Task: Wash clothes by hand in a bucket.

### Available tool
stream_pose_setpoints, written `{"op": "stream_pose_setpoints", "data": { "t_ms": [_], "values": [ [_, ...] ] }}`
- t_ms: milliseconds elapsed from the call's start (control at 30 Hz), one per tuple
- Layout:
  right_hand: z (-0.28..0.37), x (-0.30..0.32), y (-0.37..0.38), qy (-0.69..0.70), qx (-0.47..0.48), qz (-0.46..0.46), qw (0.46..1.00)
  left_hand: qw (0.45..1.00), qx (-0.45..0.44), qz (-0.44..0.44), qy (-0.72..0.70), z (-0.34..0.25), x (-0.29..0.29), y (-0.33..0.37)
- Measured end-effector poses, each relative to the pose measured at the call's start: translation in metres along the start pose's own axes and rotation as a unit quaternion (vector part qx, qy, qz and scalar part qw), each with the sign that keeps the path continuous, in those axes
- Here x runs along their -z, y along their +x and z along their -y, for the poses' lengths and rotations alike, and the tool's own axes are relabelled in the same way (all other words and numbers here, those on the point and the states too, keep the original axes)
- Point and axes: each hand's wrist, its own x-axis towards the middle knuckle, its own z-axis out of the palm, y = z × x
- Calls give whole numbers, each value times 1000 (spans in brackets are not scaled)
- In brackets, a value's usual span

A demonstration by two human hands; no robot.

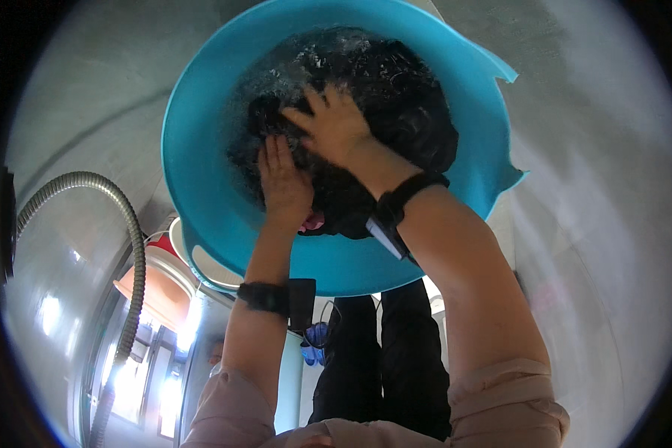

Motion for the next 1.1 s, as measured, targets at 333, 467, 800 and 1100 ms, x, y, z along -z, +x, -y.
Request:
{"op": "stream_pose_setpoints", "data": {
  "t_ms": [333, 467, 800, 1100],
  "values": [
    [86, 73, -12, 531, -52, -188, 824, 641, 37, 96, -761, -10, 59, 12],
    [70, 44, 5, 348, 32, -307, 885, 563, 220, 69, -794, -16, 55, 5],
    [-18, -15, 0, 21, -84, -29, 996, 989, -58, -22, 132, 0, -1, 8],
    [62, 88, -44, 307, -31, -140, 941, 628, 271, 85, -724, -25, 77, -4]
  ]
}}
